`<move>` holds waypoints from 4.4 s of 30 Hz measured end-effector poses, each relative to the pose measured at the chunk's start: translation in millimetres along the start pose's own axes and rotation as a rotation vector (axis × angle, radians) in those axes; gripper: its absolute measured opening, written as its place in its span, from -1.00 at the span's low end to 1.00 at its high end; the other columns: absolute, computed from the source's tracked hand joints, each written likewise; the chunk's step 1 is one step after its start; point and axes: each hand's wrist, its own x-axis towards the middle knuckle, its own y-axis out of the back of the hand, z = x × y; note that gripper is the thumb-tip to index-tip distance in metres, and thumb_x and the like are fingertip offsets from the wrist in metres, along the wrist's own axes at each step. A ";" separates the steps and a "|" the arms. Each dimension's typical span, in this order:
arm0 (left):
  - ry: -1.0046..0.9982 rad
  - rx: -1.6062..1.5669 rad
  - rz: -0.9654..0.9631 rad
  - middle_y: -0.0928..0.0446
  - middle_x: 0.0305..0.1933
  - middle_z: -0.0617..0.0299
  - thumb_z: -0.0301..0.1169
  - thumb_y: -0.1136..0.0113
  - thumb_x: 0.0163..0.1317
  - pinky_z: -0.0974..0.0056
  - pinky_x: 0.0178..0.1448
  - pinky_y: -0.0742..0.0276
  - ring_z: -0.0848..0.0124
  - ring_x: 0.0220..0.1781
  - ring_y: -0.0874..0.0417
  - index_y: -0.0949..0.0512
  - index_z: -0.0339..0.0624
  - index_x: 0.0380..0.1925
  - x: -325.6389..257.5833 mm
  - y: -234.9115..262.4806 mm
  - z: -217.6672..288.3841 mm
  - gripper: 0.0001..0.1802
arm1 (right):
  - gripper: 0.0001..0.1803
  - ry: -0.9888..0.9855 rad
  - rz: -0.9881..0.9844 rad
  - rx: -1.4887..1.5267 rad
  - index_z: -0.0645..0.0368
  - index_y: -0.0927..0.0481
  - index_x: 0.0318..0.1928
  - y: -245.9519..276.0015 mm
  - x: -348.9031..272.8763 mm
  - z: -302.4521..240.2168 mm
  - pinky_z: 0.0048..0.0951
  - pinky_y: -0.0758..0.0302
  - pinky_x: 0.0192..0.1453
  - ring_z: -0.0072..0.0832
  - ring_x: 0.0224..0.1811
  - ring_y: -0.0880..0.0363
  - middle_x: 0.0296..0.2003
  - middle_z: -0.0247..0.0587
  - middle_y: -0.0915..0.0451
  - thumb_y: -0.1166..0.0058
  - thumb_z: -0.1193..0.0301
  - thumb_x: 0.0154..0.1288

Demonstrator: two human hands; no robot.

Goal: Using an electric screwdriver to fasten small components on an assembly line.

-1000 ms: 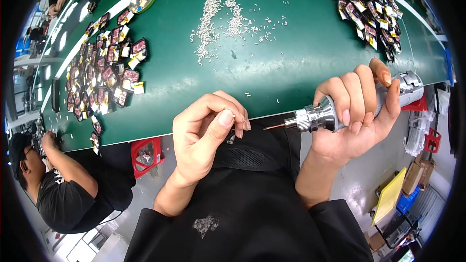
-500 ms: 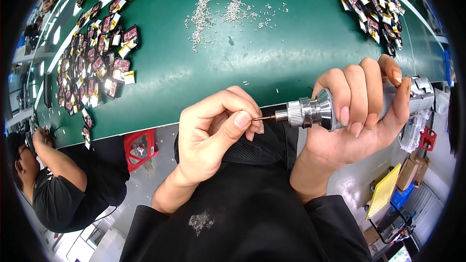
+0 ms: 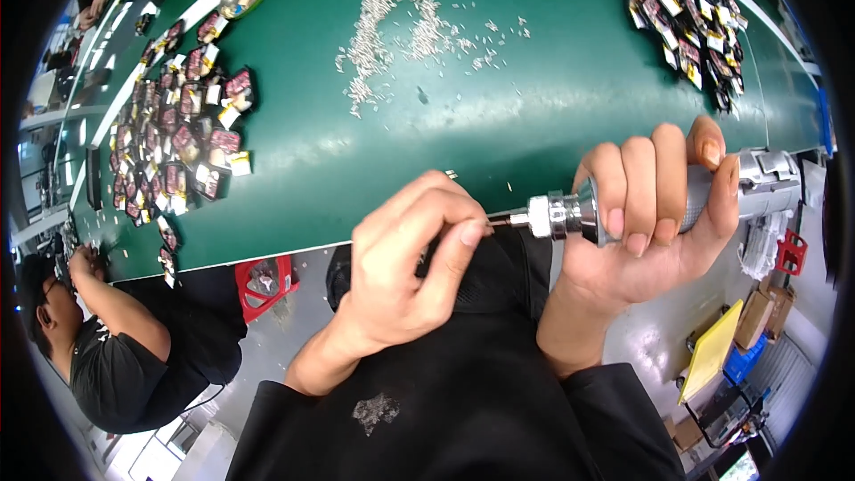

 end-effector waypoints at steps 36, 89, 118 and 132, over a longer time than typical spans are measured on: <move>0.267 1.242 0.279 -0.55 -0.07 -0.16 -0.45 -0.14 0.08 0.09 0.10 -0.44 -0.03 0.00 -0.55 -0.51 -0.40 -0.08 181.2 470.3 -162.4 -0.63 | -0.86 0.071 0.433 0.040 0.14 -0.27 -0.27 51.4 10.6 -17.2 -0.56 -0.22 -0.67 -0.67 -0.82 -0.06 -0.78 -0.46 -0.12 0.25 0.36 0.43; -0.657 0.632 -0.493 -0.53 -0.06 -0.07 -0.61 -0.22 -0.27 0.26 -0.37 -0.59 0.16 -0.19 -0.56 -0.53 -0.53 -0.26 78.7 -61.1 -23.1 -0.58 | -0.91 -0.250 0.367 -0.102 0.17 -0.29 -0.25 54.2 -50.8 -36.8 -0.49 -0.27 -0.64 -0.56 -0.80 -0.19 -0.75 -0.35 -0.21 0.17 0.42 0.35; -0.665 0.621 -0.549 -0.51 -0.03 -0.16 -0.63 -0.21 -0.28 0.23 -0.31 -0.57 0.13 -0.20 -0.52 -0.51 -0.62 -0.21 77.3 -57.4 -27.5 -0.52 | -0.61 -0.129 -0.257 -0.457 0.12 -0.42 -0.13 78.7 34.7 -86.2 -0.49 -0.32 -0.46 -0.61 -0.69 -0.24 -0.68 -0.43 -0.27 0.38 0.11 0.49; -0.731 0.671 -0.546 -0.51 -0.08 -0.13 -0.60 -0.20 -0.12 0.28 -0.19 -0.60 0.18 -0.11 -0.49 -0.54 -0.61 -0.31 79.4 -57.7 -20.5 -0.68 | -0.84 -0.062 -0.097 -0.528 0.12 -0.23 -0.35 49.4 36.9 -51.0 -0.60 -0.14 -0.68 -0.70 -0.81 -0.06 -0.75 -0.44 -0.18 0.28 0.37 0.41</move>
